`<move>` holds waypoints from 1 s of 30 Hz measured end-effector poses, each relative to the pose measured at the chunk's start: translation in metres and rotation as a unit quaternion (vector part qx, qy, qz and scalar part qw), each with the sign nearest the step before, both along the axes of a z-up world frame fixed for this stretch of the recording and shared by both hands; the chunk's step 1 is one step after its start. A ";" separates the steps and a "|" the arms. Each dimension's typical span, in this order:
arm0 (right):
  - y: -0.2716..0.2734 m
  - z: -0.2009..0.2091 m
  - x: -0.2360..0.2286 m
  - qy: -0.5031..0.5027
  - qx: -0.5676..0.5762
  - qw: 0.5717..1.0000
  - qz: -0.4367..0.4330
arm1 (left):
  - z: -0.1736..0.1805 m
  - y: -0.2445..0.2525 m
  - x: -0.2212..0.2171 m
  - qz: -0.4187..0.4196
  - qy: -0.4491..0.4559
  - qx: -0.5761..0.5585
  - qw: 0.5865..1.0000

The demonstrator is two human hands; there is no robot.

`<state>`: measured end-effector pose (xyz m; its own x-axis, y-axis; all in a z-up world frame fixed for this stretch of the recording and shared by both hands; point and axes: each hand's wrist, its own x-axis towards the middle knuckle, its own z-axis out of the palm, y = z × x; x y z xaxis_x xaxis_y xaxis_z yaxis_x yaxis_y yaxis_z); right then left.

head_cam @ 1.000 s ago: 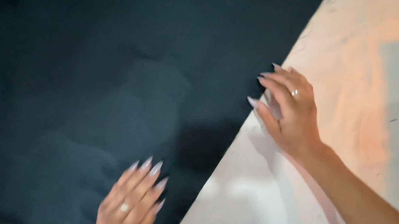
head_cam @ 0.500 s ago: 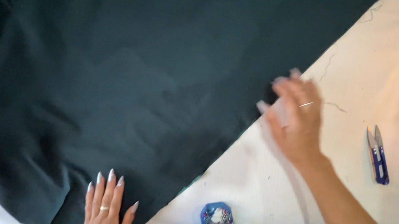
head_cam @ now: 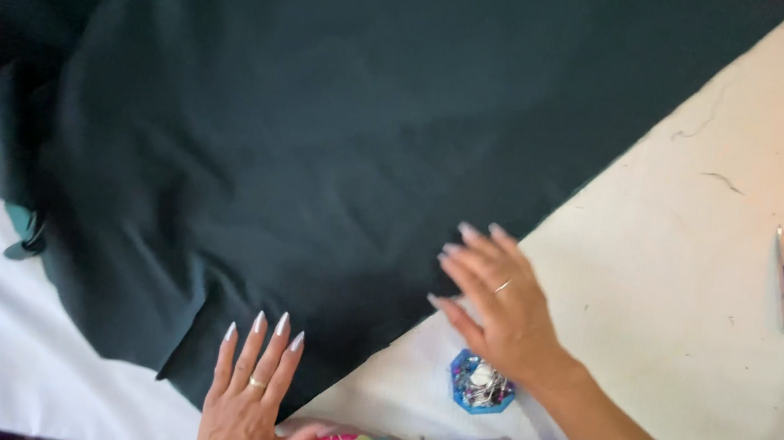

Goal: Pinning the edge of a dark green fabric piece on a work table using sewing pins.

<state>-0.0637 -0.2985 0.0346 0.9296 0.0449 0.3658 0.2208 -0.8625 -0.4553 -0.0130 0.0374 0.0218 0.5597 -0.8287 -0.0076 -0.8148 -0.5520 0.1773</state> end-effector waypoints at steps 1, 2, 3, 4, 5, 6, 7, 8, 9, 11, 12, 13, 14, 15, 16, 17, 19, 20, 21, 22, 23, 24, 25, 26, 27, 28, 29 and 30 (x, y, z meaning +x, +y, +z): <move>0.006 -0.001 -0.003 0.001 0.004 1.000 0.004 | -0.001 0.010 -0.003 0.004 0.001 0.004 1.000; 0.012 -0.002 -0.006 0.015 0.007 1.000 0.017 | -0.002 0.019 -0.006 0.003 0.015 0.000 1.000; 0.020 -0.004 -0.009 0.028 0.014 0.999 0.033 | -0.002 0.031 -0.010 0.004 0.029 -0.001 1.000; 0.023 -0.005 -0.012 0.028 0.021 0.999 0.041 | 0.001 0.042 -0.015 0.012 0.029 0.006 0.999; 0.026 -0.005 -0.014 0.025 0.008 0.999 0.039 | 0.002 0.052 -0.019 0.031 0.039 -0.016 0.999; 0.029 -0.006 -0.017 0.022 -0.005 0.999 0.038 | 0.003 0.062 -0.023 0.051 0.048 -0.038 0.997; 0.033 -0.006 -0.021 0.022 -0.002 0.999 0.046 | 0.000 0.070 -0.032 0.059 0.048 -0.035 0.996; 0.038 -0.006 -0.024 0.026 0.006 0.998 0.056 | -0.002 0.077 -0.042 0.105 0.064 -0.054 0.991; 0.043 -0.005 -0.027 0.031 0.014 0.997 0.065 | -0.005 0.086 -0.049 0.148 0.081 -0.075 0.983; 0.066 -0.013 -0.053 0.024 0.035 0.995 0.086 | -0.009 0.096 -0.060 0.186 0.053 -0.100 0.976; 0.076 -0.017 -0.067 0.015 0.055 0.993 0.101 | -0.011 0.099 -0.066 0.216 0.025 -0.127 0.968; 0.088 -0.017 -0.076 0.014 0.054 0.993 0.106 | -0.019 0.104 -0.070 0.222 0.023 -0.128 0.966; 0.099 -0.017 -0.085 0.026 0.088 0.986 0.143 | -0.026 0.109 -0.074 0.239 0.019 -0.071 0.968; 0.110 -0.017 -0.096 0.040 0.121 0.976 0.178 | -0.034 0.113 -0.080 0.256 0.018 -0.014 0.966; 0.124 -0.041 -0.117 0.040 0.120 0.975 0.184 | -0.041 0.119 -0.082 0.262 0.017 -0.015 0.965; 0.136 -0.064 -0.138 0.086 0.115 0.967 0.209 | -0.048 0.124 -0.084 0.251 -0.011 -0.008 0.968; 0.145 -0.072 -0.154 0.131 0.108 0.955 0.243 | -0.053 0.128 -0.086 0.248 -0.041 -0.001 0.968; 0.142 -0.057 -0.148 0.246 0.170 0.902 0.313 | -0.050 0.127 -0.086 0.244 -0.040 0.000 0.969; 0.140 -0.042 -0.141 0.353 0.228 0.826 0.375 | -0.047 0.128 -0.084 0.237 -0.039 0.002 0.971; 0.136 -0.047 -0.139 0.352 0.225 0.825 0.381 | -0.043 0.127 -0.084 0.243 -0.043 0.003 0.969; 0.132 -0.050 -0.138 0.250 0.202 0.903 0.285 | -0.038 0.128 -0.086 0.250 -0.035 -0.014 0.968; 0.128 -0.054 -0.138 0.139 0.176 0.957 0.183 | -0.033 0.128 -0.087 0.256 -0.027 -0.030 0.966; 0.126 -0.043 -0.132 0.139 0.174 0.957 0.185 | -0.033 0.124 -0.089 0.258 -0.028 -0.031 0.965; 0.124 -0.032 -0.125 0.207 0.212 0.930 0.218 | -0.032 0.120 -0.092 0.301 -0.029 -0.072 0.950; 0.121 -0.021 -0.119 0.273 0.245 0.896 0.250 | -0.032 0.115 -0.095 0.344 -0.029 -0.115 0.932; 0.118 -0.024 -0.121 0.273 0.241 0.897 0.252 | -0.020 0.100 -0.085 0.346 -0.030 -0.119 0.930; 0.114 -0.027 -0.122 0.257 0.238 0.900 0.258 | -0.006 0.087 -0.078 0.437 0.097 -0.166 0.879; 0.111 -0.029 -0.124 0.241 0.236 0.904 0.264 | 0.009 0.074 -0.071 0.514 0.222 -0.211 0.801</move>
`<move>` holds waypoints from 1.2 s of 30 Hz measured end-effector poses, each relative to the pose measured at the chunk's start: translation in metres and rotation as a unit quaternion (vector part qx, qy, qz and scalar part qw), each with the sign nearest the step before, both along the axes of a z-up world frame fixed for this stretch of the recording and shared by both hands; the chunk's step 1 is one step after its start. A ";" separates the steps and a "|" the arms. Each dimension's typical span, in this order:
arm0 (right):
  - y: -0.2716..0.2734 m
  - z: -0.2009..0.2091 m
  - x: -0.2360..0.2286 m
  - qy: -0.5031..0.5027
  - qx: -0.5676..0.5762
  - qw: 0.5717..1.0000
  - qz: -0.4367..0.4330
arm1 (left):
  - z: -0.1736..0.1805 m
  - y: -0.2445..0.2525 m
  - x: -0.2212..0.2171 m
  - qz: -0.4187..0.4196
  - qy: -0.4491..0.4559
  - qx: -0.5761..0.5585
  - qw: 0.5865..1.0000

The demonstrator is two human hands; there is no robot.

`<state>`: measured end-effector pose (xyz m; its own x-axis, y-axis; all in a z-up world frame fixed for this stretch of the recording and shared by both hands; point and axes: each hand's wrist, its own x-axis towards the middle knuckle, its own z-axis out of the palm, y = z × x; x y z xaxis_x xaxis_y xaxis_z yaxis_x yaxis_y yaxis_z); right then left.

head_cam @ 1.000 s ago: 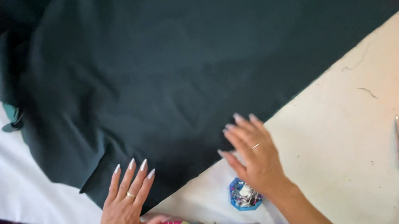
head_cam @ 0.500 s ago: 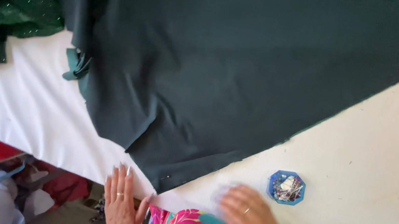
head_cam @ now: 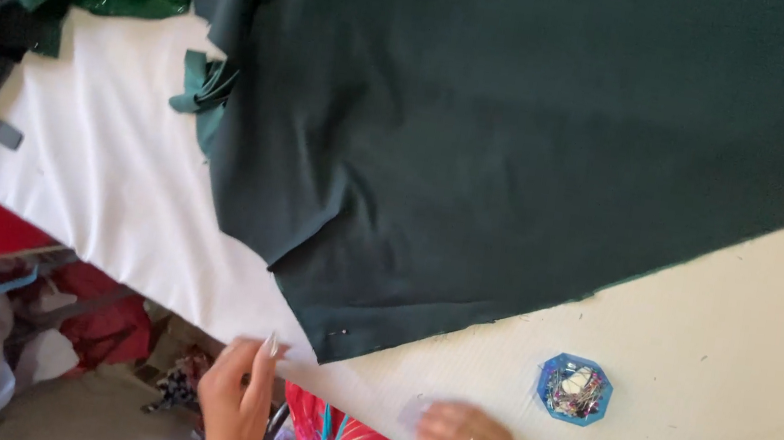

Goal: Pinning the edge of a dark green fabric piece on a work table using sewing pins.

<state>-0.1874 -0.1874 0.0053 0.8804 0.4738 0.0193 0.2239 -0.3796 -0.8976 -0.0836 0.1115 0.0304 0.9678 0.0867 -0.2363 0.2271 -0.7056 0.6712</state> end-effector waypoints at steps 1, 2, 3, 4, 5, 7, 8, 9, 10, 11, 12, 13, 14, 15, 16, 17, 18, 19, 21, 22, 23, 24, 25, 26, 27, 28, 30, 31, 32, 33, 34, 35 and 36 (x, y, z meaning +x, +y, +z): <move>-0.006 -0.002 0.012 0.001 0.001 1.000 0.007 | 0.013 -0.014 0.009 0.007 0.001 0.001 1.000; -0.011 -0.005 0.025 -0.068 -0.056 0.996 -0.027 | 0.026 -0.029 0.019 0.077 0.131 -0.070 0.986; -0.016 -0.008 0.039 -0.137 -0.111 0.982 -0.064 | 0.038 -0.042 0.031 0.144 0.255 -0.141 0.946; -0.015 0.001 0.055 -0.139 -0.109 0.982 -0.060 | 0.037 -0.046 0.033 0.148 0.253 -0.141 0.946; -0.014 0.010 0.071 -0.175 -0.134 0.973 -0.071 | 0.037 -0.050 0.035 0.178 0.276 -0.165 0.930; -0.016 0.018 0.091 -0.212 -0.157 0.961 -0.079 | 0.034 -0.054 0.035 0.210 0.296 -0.190 0.912; -0.019 0.017 0.095 -0.182 -0.169 0.968 -0.028 | 0.031 -0.055 0.034 0.215 0.286 -0.196 0.913; -0.022 0.017 0.098 -0.150 -0.180 0.972 0.022 | 0.029 -0.056 0.032 0.220 0.276 -0.202 0.913; -0.026 0.018 0.097 -0.151 -0.180 0.972 0.024 | 0.027 -0.055 0.032 0.222 0.276 -0.203 0.913; -0.031 0.019 0.093 -0.085 -0.195 0.974 0.072 | 0.025 -0.055 0.031 0.228 0.273 -0.197 0.913; -0.035 0.021 0.090 -0.019 -0.208 0.971 0.119 | 0.022 -0.055 0.030 0.235 0.271 -0.190 0.914; -0.041 0.026 0.091 -0.018 -0.211 0.970 0.119 | 0.018 -0.053 0.028 0.235 0.271 -0.193 0.913; -0.046 0.031 0.091 0.078 -0.248 0.955 0.142 | 0.013 -0.051 0.026 0.243 0.267 -0.200 0.911; -0.051 0.035 0.093 0.173 -0.283 0.929 0.164 | 0.009 -0.049 0.024 0.253 0.261 -0.206 0.908; -0.062 0.036 0.095 0.172 -0.286 0.928 0.164 | 0.009 -0.049 0.025 0.254 0.261 -0.209 0.908; -0.072 0.036 0.097 0.160 -0.283 0.939 0.113 | 0.009 -0.049 0.024 0.259 0.256 -0.211 0.907; -0.083 0.037 0.099 0.147 -0.280 0.947 0.061 | 0.010 -0.049 0.024 0.265 0.250 -0.213 0.907; -0.090 0.033 0.103 0.147 -0.281 0.947 0.061 | 0.015 -0.051 0.025 0.264 0.251 -0.214 0.906; -0.107 0.026 0.113 -0.067 -0.236 0.964 -0.100 | 0.026 -0.055 0.030 0.255 0.265 -0.132 0.921; -0.111 0.024 0.124 -0.067 -0.237 0.964 -0.102 | 0.026 -0.051 0.027 0.253 0.265 -0.133 0.921; -0.115 0.023 0.133 -0.144 -0.235 0.943 -0.186 | 0.025 -0.048 0.025 0.224 0.263 -0.055 0.937; -0.121 0.021 0.143 -0.220 -0.229 0.910 -0.267 | 0.023 -0.045 0.024 0.194 0.258 0.024 0.946; -0.129 0.018 0.151 -0.220 -0.234 0.907 -0.272 | 0.015 -0.041 0.020 0.188 0.257 0.022 0.948; -0.137 0.016 0.158 -0.252 -0.259 0.885 -0.294 | 0.007 -0.037 0.016 0.126 0.154 0.147 0.969; -0.146 0.014 0.165 -0.283 -0.285 0.860 -0.315 | -0.001 -0.034 0.012 0.059 0.044 0.266 0.961; -0.151 0.010 0.172 -0.282 -0.291 0.856 -0.320 | 0.006 -0.043 0.027 0.052 0.043 0.262 0.963; -0.162 0.005 0.183 -0.259 -0.322 0.835 -0.362 | 0.019 -0.061 0.056 -0.155 -0.326 0.207 0.909; -0.164 0.004 0.185 -0.259 -0.328 0.831 -0.368 | 0.011 -0.066 0.067 -0.161 -0.329 0.200 0.909; -0.167 0.003 0.187 -0.246 -0.352 0.822 -0.375 | 0.005 -0.072 0.077 -0.221 -0.312 0.227 0.896; -0.169 0.002 0.192 -0.234 -0.372 0.814 -0.380 | -0.002 -0.077 0.088 -0.279 -0.294 0.256 0.878; -0.172 -0.001 0.195 -0.235 -0.376 0.810 -0.385 | -0.008 -0.073 0.090 -0.282 -0.298 0.252 0.876; -0.175 -0.004 0.196 -0.218 -0.387 0.810 -0.384 | -0.015 -0.070 0.092 -0.277 -0.278 0.277 0.877; -0.178 -0.007 0.199 -0.201 -0.397 0.809 -0.384 | -0.022 -0.067 0.095 -0.271 -0.258 0.302 0.877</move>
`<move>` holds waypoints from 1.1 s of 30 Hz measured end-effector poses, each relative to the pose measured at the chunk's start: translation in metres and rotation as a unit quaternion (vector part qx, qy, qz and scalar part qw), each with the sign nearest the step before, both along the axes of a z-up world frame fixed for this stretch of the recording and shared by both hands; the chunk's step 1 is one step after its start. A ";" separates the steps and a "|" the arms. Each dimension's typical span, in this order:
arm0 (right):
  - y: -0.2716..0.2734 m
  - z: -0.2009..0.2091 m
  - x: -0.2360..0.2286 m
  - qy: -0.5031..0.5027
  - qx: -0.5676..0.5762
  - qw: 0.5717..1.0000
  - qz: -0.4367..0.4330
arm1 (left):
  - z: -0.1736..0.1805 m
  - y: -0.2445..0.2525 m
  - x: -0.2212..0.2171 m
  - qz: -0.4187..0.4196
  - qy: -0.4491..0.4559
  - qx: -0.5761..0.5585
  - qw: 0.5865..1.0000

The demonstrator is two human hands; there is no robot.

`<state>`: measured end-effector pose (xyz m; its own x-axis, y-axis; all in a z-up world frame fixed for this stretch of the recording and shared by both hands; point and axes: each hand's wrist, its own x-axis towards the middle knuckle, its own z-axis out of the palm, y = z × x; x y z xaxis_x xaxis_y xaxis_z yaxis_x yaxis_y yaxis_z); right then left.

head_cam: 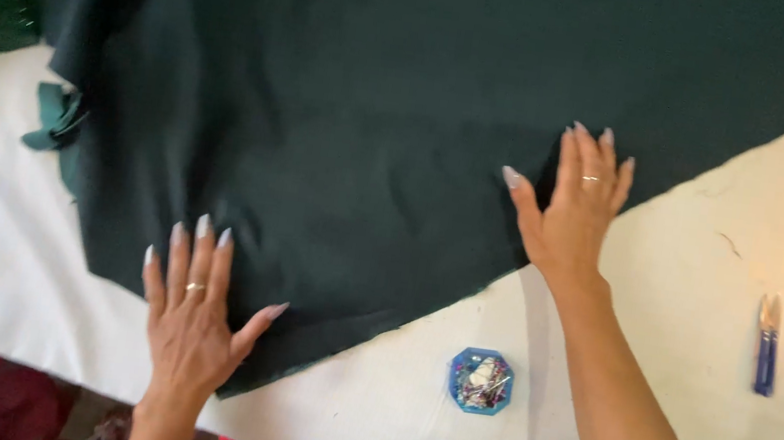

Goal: Pinning the edge of a dark green fabric piece on a work table using sewing pins.

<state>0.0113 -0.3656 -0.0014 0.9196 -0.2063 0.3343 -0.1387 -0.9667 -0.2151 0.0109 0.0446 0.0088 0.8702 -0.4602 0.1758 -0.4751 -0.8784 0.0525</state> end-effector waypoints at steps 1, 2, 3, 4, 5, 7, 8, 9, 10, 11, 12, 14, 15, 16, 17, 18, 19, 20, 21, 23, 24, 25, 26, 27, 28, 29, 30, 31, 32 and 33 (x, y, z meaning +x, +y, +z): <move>-0.002 -0.005 0.001 0.000 -0.004 1.000 -0.006 | -0.001 0.000 -0.002 -0.006 0.000 -0.004 1.000; -0.003 -0.010 0.003 0.003 -0.008 1.000 -0.006 | -0.002 0.001 -0.004 0.005 -0.008 0.006 1.000; -0.003 -0.015 0.003 0.007 -0.012 1.000 -0.005 | -0.003 0.004 -0.008 0.018 -0.014 0.017 1.000; -0.002 -0.014 0.003 0.008 -0.015 1.000 -0.009 | -0.004 0.003 -0.008 0.013 -0.013 0.014 1.000; 0.000 -0.012 0.004 0.010 -0.014 1.000 -0.010 | -0.005 0.004 -0.008 0.024 -0.018 0.024 0.999; 0.004 -0.009 0.004 0.012 -0.014 1.000 -0.015 | -0.005 0.004 -0.009 0.030 -0.023 0.034 0.999; 0.005 -0.006 0.004 0.023 -0.007 1.000 -0.019 | -0.005 0.005 -0.009 0.034 -0.020 0.028 0.999; 0.005 -0.004 0.004 0.034 -0.002 0.999 -0.023 | -0.005 0.004 -0.010 0.038 -0.018 0.022 0.999; 0.005 -0.004 0.005 0.033 -0.004 0.999 -0.027 | -0.005 0.004 -0.010 0.035 -0.020 0.019 0.999; 0.005 -0.004 0.005 0.029 -0.002 0.999 -0.027 | -0.004 0.004 -0.011 0.043 -0.005 0.023 0.999; 0.005 -0.004 0.005 0.025 0.000 0.999 -0.025 | -0.004 0.005 -0.012 0.052 0.010 0.026 0.998; 0.003 -0.002 0.005 0.030 -0.003 0.999 -0.030 | -0.002 0.003 -0.013 0.048 0.014 0.021 0.999; 0.005 -0.001 0.006 0.033 -0.003 0.999 -0.029 | 0.000 0.004 -0.014 0.051 0.017 0.016 0.998; 0.005 -0.001 0.004 0.035 -0.001 0.999 -0.029 | 0.001 0.002 -0.018 0.050 0.018 0.018 0.998; 0.005 0.000 0.006 0.036 0.000 0.999 -0.030 | 0.003 0.000 -0.019 0.036 0.007 0.010 0.999; 0.005 0.001 0.007 0.038 0.001 0.999 -0.032 | 0.005 -0.002 -0.020 0.021 -0.005 0.001 1.000; 0.005 0.001 0.008 0.035 0.000 0.999 -0.033 | 0.001 -0.002 -0.022 0.020 -0.008 -0.001 1.000; 0.005 0.001 0.009 0.023 -0.004 0.999 -0.028 | -0.002 -0.001 -0.025 0.026 -0.013 0.022 0.999; 0.004 0.003 0.008 0.012 -0.010 1.000 -0.025 | -0.006 -0.002 -0.026 0.030 -0.016 0.044 0.998; 0.004 0.000 0.008 0.017 -0.017 0.999 -0.029 | -0.021 0.005 -0.030 0.026 -0.037 0.042 0.998; 0.002 -0.001 0.009 0.024 -0.021 0.999 -0.030 | -0.029 0.008 -0.030 0.026 -0.056 0.043 0.997; 0.001 0.000 0.009 0.021 -0.026 0.999 -0.036 | -0.038 0.012 -0.028 0.021 -0.059 0.037 0.997; 0.000 0.001 0.009 -0.005 -0.026 0.999 -0.029 | -0.048 0.016 -0.026 0.007 -0.098 0.020 0.995; -0.001 0.001 0.008 -0.030 -0.024 0.999 -0.023 | -0.057 0.020 -0.023 -0.007 -0.136 0.004 0.991; -0.002 0.004 0.007 -0.032 -0.030 0.999 -0.029 | -0.071 0.037 -0.016 -0.013 -0.138 -0.002 0.990; -0.001 0.007 0.006 -0.032 -0.016 0.999 -0.025 | -0.085 0.055 -0.009 -0.068 -0.204 0.060 0.975; -0.001 0.010 0.004 -0.032 -0.002 0.999 -0.021 | -0.099 0.073 -0.002 -0.121 -0.269 0.120 0.948; 0.000 0.010 0.002 -0.035 -0.006 0.999 -0.027 | -0.109 0.076 0.002 -0.125 -0.273 0.115 0.947; 0.001 0.011 0.001 -0.023 0.003 0.999 -0.029 | -0.119 0.078 0.006 -0.141 -0.274 0.089 0.947; 0.003 0.011 0.000 -0.011 0.013 0.999 -0.028 | -0.128 0.083 0.009 -0.157 -0.273 0.063 0.947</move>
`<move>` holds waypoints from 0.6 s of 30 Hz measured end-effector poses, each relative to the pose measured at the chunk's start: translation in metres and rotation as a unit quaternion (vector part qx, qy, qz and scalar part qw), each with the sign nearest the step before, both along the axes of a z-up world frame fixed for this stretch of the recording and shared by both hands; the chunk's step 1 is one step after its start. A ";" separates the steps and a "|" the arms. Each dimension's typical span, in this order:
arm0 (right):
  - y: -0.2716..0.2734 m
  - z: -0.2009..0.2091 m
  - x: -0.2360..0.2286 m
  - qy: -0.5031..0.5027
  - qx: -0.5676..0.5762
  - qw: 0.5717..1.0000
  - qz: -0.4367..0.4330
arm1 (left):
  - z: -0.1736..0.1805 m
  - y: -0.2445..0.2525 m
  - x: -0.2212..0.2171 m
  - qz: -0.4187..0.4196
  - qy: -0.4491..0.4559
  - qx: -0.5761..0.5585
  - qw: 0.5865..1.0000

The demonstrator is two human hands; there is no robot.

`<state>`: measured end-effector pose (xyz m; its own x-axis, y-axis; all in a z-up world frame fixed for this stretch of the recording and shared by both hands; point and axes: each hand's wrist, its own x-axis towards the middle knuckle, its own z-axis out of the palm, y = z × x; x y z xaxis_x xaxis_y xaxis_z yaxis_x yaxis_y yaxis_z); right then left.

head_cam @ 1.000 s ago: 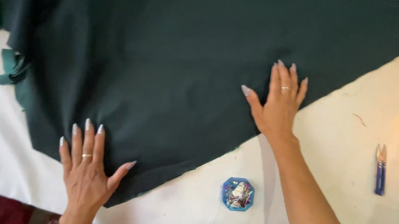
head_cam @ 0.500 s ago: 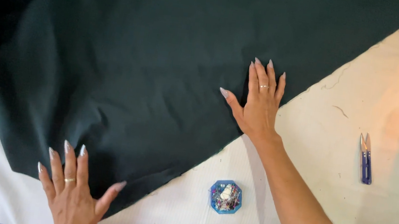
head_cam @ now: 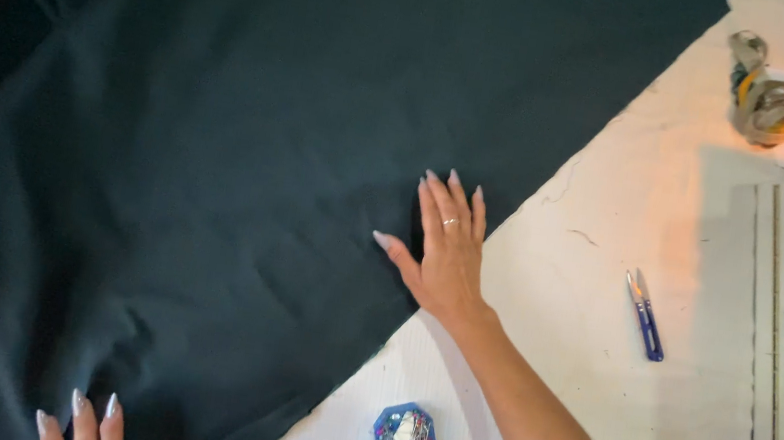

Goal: Pinning the edge of a dark green fabric piece on a work table using sewing pins.

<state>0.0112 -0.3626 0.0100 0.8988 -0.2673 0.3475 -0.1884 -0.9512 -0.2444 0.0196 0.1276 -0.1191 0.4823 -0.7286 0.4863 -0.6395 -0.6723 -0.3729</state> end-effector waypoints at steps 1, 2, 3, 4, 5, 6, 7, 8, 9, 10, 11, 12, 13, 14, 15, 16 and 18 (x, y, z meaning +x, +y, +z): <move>0.000 0.000 -0.002 -0.003 -0.002 1.000 -0.004 | -0.007 -0.006 0.007 -0.004 -0.003 -0.002 1.000; 0.001 -0.001 -0.002 0.015 0.009 1.000 -0.011 | -0.012 -0.010 0.014 -0.043 -0.028 -0.030 0.998; 0.003 -0.002 -0.002 0.033 0.021 0.999 -0.018 | -0.017 -0.014 0.021 -0.082 -0.053 -0.058 0.994; 0.004 -0.003 -0.002 0.029 0.020 0.999 -0.020 | -0.014 -0.028 0.032 -0.084 -0.057 -0.058 0.993; 0.004 -0.004 -0.002 0.023 0.020 0.999 -0.015 | -0.011 -0.043 0.042 -0.128 -0.121 -0.076 0.981; 0.004 -0.005 -0.003 0.016 0.020 1.000 -0.011 | -0.008 -0.059 0.053 -0.173 -0.184 -0.093 0.963; 0.004 -0.005 -0.002 0.012 0.018 1.000 -0.014 | 0.026 -0.091 0.040 -0.176 -0.188 -0.095 0.961; 0.004 -0.006 -0.001 0.006 0.019 1.000 -0.009 | 0.059 -0.124 0.028 -0.107 -0.039 -0.108 0.988; 0.003 -0.007 -0.001 0.001 0.019 1.000 -0.004 | 0.092 -0.158 0.014 -0.037 0.113 -0.112 0.987; 0.002 -0.007 -0.001 -0.002 0.015 1.000 -0.012 | 0.106 -0.177 0.017 -0.046 0.111 -0.115 0.986; 0.000 -0.007 -0.001 -0.025 0.012 1.000 -0.001 | 0.119 -0.197 0.019 -0.049 0.179 -0.111 0.976; -0.001 -0.008 -0.002 -0.048 0.008 0.999 0.008 | 0.132 -0.217 0.020 -0.054 0.247 -0.107 0.962; -0.004 -0.008 -0.003 -0.048 0.004 0.999 -0.002 | 0.127 -0.235 0.026 -0.065 0.247 -0.108 0.961; -0.006 -0.009 -0.004 -0.048 0.021 0.999 0.001 | 0.125 -0.251 0.032 -0.088 0.267 -0.093 0.955; -0.008 -0.009 -0.005 -0.047 0.039 0.998 0.004 | 0.123 -0.268 0.037 -0.110 0.287 -0.078 0.948; -0.010 -0.005 -0.006 -0.051 0.038 0.998 -0.001 | 0.125 -0.280 0.040 -0.116 0.284 -0.077 0.949; -0.014 0.002 -0.009 -0.059 0.066 0.996 -0.003 | 0.128 -0.306 0.044 -0.138 0.309 -0.033 0.940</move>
<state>0.0024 -0.3768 0.0117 0.8517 -0.3236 0.4122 -0.1573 -0.9082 -0.3879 0.0633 -0.1780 0.0086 0.4842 -0.8458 0.2238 -0.8741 -0.4567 0.1652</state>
